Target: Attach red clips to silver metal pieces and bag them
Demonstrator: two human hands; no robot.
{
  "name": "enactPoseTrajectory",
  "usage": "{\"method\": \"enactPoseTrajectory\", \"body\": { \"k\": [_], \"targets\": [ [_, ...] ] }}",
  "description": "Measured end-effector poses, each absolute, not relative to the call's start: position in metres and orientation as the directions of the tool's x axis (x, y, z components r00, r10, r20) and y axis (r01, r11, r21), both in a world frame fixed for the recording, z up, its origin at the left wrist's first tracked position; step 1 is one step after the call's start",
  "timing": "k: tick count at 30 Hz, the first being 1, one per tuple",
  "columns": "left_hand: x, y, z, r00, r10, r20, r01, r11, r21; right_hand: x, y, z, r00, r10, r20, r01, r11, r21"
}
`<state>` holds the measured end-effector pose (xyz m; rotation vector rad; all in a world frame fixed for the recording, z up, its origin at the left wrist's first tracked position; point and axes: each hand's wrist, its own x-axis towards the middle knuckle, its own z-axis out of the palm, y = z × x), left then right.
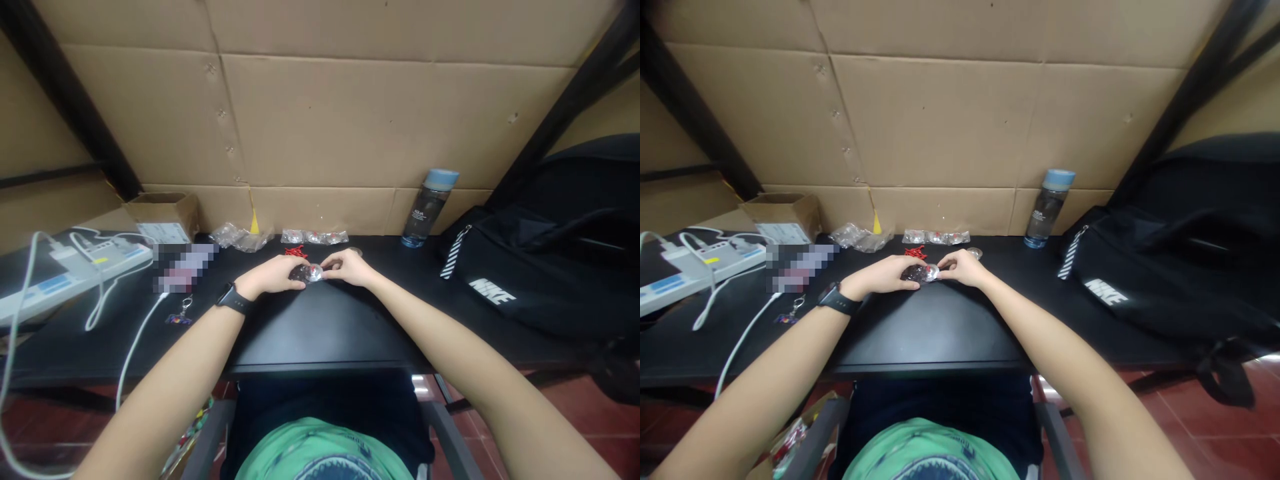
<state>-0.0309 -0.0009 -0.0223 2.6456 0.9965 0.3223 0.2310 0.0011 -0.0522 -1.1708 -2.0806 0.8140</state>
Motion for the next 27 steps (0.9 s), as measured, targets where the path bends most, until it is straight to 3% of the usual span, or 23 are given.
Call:
{"method": "enactPoseTrajectory", "body": {
  "k": [16,23,27],
  "targets": [
    [-0.031,0.000,-0.023,0.736,0.667,0.115,0.599,-0.721,0.348,0.230,0.007,-0.060,-0.517,0.814,0.265,0.496,0.537,-0.682],
    [-0.031,0.002,-0.026,0.733,0.669,0.123,0.603,-0.722,0.339,0.225,0.006,-0.062,-0.426,0.867,0.260,0.608,0.487,-0.628],
    [-0.032,0.004,-0.028,0.736,0.666,0.121,0.602,-0.726,0.332,0.224,0.004,-0.064,-0.452,0.846,0.282,0.566,0.517,-0.642]
  ]
}}
